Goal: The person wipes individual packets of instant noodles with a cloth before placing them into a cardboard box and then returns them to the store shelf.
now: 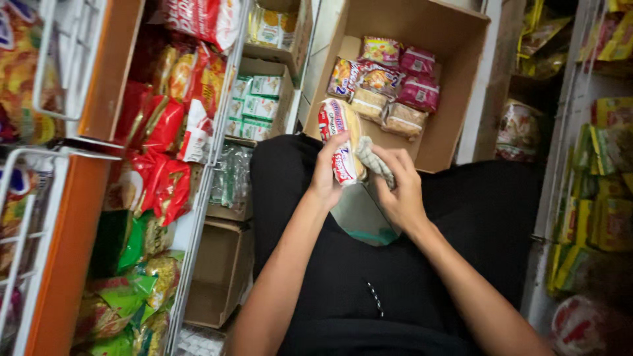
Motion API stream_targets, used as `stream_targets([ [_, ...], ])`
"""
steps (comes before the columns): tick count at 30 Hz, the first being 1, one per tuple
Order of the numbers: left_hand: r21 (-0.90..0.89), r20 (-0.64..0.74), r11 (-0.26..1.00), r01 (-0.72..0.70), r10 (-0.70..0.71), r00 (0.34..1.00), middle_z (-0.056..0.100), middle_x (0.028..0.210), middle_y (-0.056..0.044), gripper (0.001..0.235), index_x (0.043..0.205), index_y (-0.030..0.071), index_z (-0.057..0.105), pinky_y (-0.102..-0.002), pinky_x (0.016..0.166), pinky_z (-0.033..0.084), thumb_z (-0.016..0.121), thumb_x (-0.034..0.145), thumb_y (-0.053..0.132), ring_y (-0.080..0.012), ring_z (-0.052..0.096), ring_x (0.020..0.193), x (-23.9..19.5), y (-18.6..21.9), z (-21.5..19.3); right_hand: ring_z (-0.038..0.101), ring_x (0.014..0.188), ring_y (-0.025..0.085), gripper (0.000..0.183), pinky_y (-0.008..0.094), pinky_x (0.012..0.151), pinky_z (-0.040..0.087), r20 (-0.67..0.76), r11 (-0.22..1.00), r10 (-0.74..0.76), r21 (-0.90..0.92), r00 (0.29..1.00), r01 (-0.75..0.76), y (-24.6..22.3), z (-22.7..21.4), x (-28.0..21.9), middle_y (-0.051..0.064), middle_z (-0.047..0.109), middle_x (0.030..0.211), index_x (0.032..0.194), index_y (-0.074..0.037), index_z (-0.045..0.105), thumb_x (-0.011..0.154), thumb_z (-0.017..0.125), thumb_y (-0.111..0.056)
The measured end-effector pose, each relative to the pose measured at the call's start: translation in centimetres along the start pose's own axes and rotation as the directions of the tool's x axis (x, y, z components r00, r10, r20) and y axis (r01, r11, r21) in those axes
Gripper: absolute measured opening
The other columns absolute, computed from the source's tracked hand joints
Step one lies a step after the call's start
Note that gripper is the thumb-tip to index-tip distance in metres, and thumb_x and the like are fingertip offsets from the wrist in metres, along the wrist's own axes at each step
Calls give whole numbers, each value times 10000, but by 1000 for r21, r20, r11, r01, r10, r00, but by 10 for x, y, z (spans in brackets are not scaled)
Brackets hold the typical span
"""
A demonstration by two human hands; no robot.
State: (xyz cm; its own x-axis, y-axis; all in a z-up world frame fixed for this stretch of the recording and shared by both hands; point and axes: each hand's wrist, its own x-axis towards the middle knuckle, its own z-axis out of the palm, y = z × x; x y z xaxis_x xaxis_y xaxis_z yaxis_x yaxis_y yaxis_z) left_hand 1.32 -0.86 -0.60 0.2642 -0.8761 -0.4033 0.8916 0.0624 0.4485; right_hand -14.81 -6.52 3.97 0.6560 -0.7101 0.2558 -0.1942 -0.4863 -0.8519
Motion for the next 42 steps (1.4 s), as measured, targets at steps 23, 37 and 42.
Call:
stream_targets([
  [23, 510, 18, 795, -328, 371, 928, 585, 1342, -142, 861, 1469, 4, 325, -403, 971, 571, 825, 777, 112, -252, 635, 1193, -9, -3, 12, 616, 1104, 144, 353, 293, 990, 498, -69, 940, 258, 248, 964, -234, 54, -3, 10, 70, 688, 1197, 1336, 10, 604, 986, 609, -36],
  [37, 258, 40, 964, -63, 54, 998, 677, 1259, -136, 550, 1402, -8, 532, -374, 954, 585, 717, 923, 190, -225, 698, 1118, -40, 21, 9, 628, 1084, 187, 419, 305, 941, 493, -126, 993, 122, 22, 984, -120, -19, -17, 30, 116, 661, 1183, 1353, -7, 605, 939, 583, 55],
  [42, 40, 71, 996, -83, 79, 994, 699, 1223, -138, 516, 1379, -9, 542, -398, 909, 610, 663, 961, 267, -237, 731, 1053, -38, 41, 3, 652, 1038, 241, 484, 308, 921, 503, 34, 999, 45, -24, 998, -44, -60, -21, -6, 139, 626, 1125, 1328, -8, 620, 858, 608, 103],
])
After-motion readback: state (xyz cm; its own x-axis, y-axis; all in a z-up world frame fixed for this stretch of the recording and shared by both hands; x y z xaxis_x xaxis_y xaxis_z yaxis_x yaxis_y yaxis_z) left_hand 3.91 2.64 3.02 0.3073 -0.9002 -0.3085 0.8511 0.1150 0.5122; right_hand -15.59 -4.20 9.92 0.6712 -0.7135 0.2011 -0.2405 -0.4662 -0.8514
